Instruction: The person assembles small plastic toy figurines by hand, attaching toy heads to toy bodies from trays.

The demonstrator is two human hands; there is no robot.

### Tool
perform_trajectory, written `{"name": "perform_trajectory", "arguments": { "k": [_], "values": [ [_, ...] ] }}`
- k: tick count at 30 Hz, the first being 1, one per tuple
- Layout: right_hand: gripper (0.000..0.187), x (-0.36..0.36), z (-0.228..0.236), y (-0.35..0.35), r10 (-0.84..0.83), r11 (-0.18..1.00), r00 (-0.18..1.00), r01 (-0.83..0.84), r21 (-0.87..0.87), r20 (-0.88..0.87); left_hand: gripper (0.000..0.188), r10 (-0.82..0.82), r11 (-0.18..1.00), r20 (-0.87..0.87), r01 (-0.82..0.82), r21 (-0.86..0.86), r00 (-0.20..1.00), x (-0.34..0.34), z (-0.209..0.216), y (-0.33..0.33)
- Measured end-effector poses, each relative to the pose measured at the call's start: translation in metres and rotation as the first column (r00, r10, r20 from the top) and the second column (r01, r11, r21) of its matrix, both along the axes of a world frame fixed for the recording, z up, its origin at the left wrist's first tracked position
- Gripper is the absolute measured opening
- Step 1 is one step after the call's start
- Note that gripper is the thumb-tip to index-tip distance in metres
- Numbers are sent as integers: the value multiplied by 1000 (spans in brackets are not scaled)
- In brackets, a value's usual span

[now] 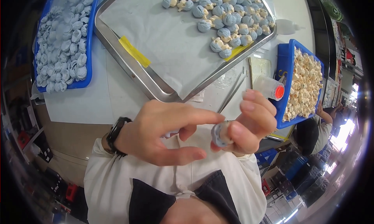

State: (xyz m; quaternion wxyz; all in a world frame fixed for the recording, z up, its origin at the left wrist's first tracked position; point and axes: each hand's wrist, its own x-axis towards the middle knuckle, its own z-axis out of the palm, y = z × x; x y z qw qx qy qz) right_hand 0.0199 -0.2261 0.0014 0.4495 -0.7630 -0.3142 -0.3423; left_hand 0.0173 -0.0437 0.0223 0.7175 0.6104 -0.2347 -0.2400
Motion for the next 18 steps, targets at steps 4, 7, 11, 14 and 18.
{"name": "perform_trajectory", "arguments": {
  "k": [4, 7, 11, 14, 18],
  "values": [
    [30, -2, 0, -4, -26, 999, 999, 27, -36, 20, 48, 181, 963, 305, -232, 139, 935, -6, 7, -2],
    [34, -2, 8, -15, 64, 993, 978, -83, -88, -199, 44, 199, 961, 275, -242, 133, 941, -5, 7, -2],
    [43, -4, 4, -15, 287, 957, 819, -224, 183, -497, 36, 201, 966, 245, -233, 111, 949, -5, 2, -3],
    [43, -4, 5, -13, 303, 952, 761, -215, 217, -573, 28, 238, 946, 296, -289, 144, 925, -5, 2, -6],
    [43, -6, 6, -12, 376, 925, 662, -228, 304, -648, 22, 246, 919, 473, -359, 162, 846, -3, -3, -9]
  ]
}}
